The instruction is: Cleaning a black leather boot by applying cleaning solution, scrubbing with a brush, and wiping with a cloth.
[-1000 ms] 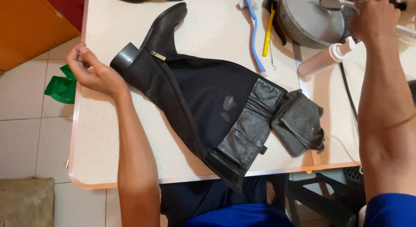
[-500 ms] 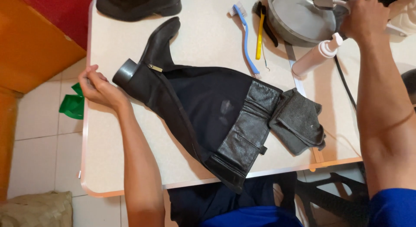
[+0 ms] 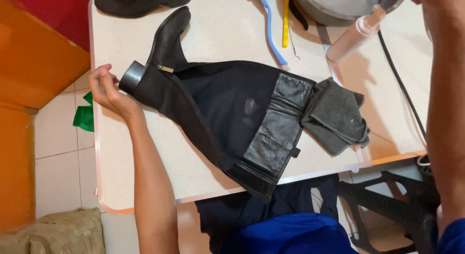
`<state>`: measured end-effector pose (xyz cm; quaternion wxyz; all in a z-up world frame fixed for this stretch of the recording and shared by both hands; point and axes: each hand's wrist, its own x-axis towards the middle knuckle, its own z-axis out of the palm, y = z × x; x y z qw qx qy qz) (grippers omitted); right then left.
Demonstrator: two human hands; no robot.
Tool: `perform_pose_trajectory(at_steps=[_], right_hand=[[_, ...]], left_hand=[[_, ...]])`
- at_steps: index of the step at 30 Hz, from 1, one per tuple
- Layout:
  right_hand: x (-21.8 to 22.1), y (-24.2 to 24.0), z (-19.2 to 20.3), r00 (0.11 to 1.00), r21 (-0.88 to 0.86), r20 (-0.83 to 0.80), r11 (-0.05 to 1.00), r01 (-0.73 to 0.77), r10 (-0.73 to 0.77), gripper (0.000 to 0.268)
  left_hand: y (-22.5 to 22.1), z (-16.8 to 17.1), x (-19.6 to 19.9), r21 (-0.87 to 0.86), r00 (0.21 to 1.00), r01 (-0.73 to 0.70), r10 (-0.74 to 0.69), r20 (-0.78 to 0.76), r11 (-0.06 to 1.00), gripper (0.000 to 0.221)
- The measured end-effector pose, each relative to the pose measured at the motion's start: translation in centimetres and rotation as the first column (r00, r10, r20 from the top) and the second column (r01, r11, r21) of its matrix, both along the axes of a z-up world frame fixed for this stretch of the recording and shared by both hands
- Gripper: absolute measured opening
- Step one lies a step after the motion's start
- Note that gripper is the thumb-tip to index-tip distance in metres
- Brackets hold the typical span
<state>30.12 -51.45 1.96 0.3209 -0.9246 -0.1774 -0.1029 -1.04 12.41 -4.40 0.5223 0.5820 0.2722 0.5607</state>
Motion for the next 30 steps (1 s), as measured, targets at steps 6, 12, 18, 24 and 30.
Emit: perform_pose_trajectory(at_steps=[6, 12, 18, 24, 30], right_hand=[[-18.7, 14.7, 7.4, 0.944, 0.128, -0.175, 0.957, -0.259, 0.279, 0.023], [-24.3, 18.2, 2.8, 0.826, -0.358, -0.165, 0.748, -0.559, 0.539, 0.037], [-25.4, 18.0, 1.6, 0.755, -0.667, 0.158, 0.633, -0.393, 0.636, 0.040], [-23.7, 18.5, 2.3, 0.723, -0.664, 0.184, 0.626, -0.408, 0.666, 0.035], [-22.8, 19.2, 1.6, 0.682, -0.620, 0.241, 0.650, -0.439, 0.691, 0.046]], left_hand=[[-4.0, 5.2, -1.2, 0.697, 1.000, -0.002, -0.003, 0.006, 0.717, 0.016], [-10.8, 8.8, -1.7, 0.829, 0.908, 0.410, -0.256, -0.332, 0.380, 0.011], [-14.1, 4.8, -1.7, 0.257, 0.260, 0.965, -0.290, -0.921, 0.047, 0.070], [-13.3, 4.3, -0.8, -0.098, -0.092, 0.995, -0.251, -0.964, 0.010, 0.096], [-13.3, 4.1, -0.9, -0.123, -0.131, 0.991, -0.267, -0.955, -0.046, 0.111]])
